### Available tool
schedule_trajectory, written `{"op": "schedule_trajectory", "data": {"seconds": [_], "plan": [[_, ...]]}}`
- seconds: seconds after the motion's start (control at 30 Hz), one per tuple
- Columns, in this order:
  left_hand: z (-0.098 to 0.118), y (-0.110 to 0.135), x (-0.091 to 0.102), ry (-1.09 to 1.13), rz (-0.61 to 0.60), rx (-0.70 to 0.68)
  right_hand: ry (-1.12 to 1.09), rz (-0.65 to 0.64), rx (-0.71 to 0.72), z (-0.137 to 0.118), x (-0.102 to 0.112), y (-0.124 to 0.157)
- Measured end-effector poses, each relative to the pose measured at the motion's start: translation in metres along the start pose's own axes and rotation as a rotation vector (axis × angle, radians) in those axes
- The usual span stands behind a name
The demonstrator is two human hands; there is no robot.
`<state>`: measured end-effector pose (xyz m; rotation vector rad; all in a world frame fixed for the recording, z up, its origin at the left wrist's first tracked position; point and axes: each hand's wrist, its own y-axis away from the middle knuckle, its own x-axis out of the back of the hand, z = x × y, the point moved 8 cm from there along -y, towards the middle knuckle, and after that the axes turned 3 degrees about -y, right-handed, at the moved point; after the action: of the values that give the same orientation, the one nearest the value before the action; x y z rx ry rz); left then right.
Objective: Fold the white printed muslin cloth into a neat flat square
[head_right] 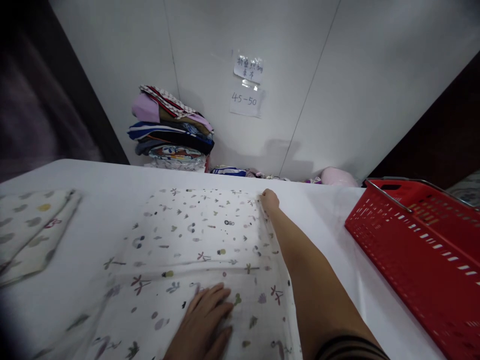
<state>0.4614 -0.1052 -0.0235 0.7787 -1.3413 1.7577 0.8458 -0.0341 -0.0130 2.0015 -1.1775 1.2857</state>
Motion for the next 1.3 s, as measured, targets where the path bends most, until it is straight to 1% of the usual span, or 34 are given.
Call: {"op": "schedule_trajectory", "data": {"seconds": [0.07, 0.27, 0.53, 0.6, 0.77, 1.03, 1.1, 1.23, 1.3], "plan": [[0.0, 0.0, 0.001, -0.004, 0.013, -0.009, 0.017, -0.015, 0.007, -0.001, -0.003, -0.004], [0.001, -0.001, 0.002, -0.032, 0.0, -0.021, 0.057, -0.048, 0.025, -0.006, -0.005, -0.016], [0.002, -0.002, 0.004, -0.039, -0.008, -0.009, -0.011, -0.09, -0.022, -0.005, -0.008, -0.019], [0.002, -0.003, 0.004, -0.035, -0.012, -0.005, -0.026, -0.077, -0.025, -0.006, -0.006, -0.02], [0.002, -0.004, 0.004, -0.021, -0.019, -0.009, -0.061, 0.03, 0.01, -0.008, 0.004, -0.027], [0.0, -0.003, 0.001, 0.036, -0.068, 0.025, -0.094, 0.119, 0.02, -0.001, -0.004, -0.023], [-0.001, -0.002, 0.001, 0.055, -0.07, 0.035, -0.095, 0.119, 0.024, 0.001, -0.006, -0.022], [-0.002, -0.002, -0.004, 0.087, -0.101, 0.068, -0.103, 0.065, 0.042, 0.004, -0.009, -0.02], [-0.001, -0.002, -0.005, 0.113, -0.123, 0.11, -0.108, 0.048, 0.046, 0.006, -0.01, -0.018]]}}
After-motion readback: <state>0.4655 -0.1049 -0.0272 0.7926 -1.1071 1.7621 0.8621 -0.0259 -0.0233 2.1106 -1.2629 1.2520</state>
